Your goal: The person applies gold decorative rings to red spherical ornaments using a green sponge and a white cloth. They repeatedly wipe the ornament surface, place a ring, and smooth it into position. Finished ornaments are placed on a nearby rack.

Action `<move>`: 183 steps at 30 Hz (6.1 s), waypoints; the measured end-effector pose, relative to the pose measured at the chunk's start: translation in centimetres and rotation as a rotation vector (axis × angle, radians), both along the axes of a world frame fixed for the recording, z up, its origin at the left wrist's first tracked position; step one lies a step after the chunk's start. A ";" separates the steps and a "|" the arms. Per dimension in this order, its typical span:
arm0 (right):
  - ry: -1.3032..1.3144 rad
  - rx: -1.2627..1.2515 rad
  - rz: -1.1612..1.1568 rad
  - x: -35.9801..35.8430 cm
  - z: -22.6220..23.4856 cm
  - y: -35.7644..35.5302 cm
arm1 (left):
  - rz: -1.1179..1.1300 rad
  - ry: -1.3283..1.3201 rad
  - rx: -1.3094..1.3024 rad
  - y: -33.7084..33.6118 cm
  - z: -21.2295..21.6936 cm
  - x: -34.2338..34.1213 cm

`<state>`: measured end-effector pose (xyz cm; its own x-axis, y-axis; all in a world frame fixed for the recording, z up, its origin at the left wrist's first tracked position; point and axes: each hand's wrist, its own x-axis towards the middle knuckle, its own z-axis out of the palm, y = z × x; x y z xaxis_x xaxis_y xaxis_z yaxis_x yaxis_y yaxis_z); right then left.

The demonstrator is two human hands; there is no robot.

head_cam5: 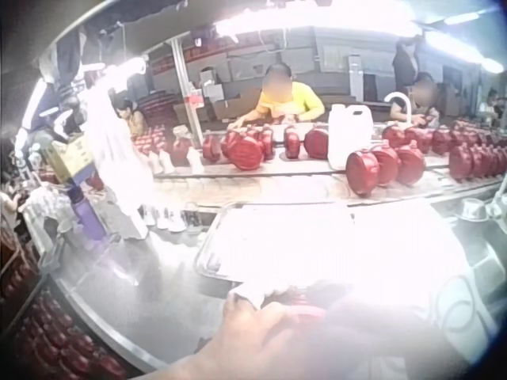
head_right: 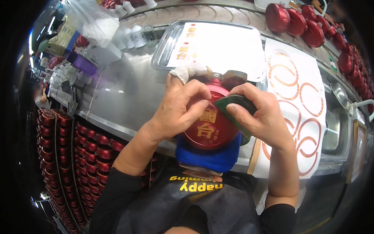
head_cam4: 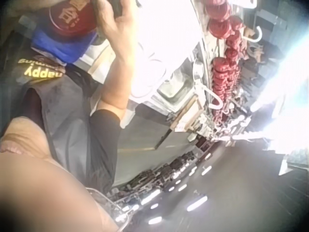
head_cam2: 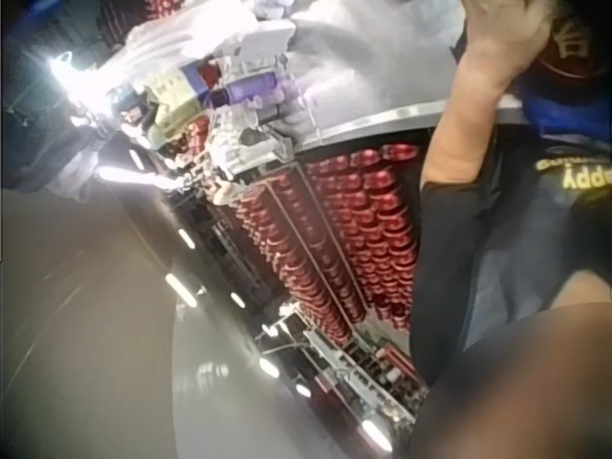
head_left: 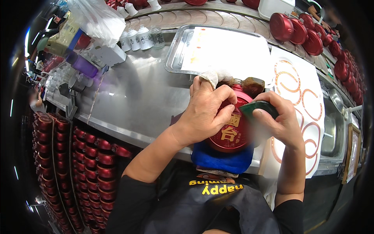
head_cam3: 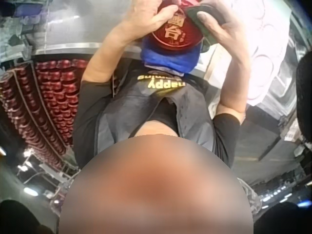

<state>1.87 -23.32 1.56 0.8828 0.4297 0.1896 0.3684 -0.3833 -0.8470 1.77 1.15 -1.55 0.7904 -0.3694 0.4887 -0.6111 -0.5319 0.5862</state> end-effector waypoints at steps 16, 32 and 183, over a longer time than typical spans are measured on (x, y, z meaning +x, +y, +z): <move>-0.092 0.022 -0.204 -2.0 -0.6 -1.2 | 0.181 -0.237 0.118 -1.0 0.9 -0.8; -0.244 -0.134 -0.137 -1.5 0.4 -0.3 | 0.014 -0.265 0.156 1.8 -0.7 -1.8; -0.591 -0.378 -0.160 -0.9 -3.1 1.9 | 0.201 0.083 -0.142 -0.2 -0.4 1.7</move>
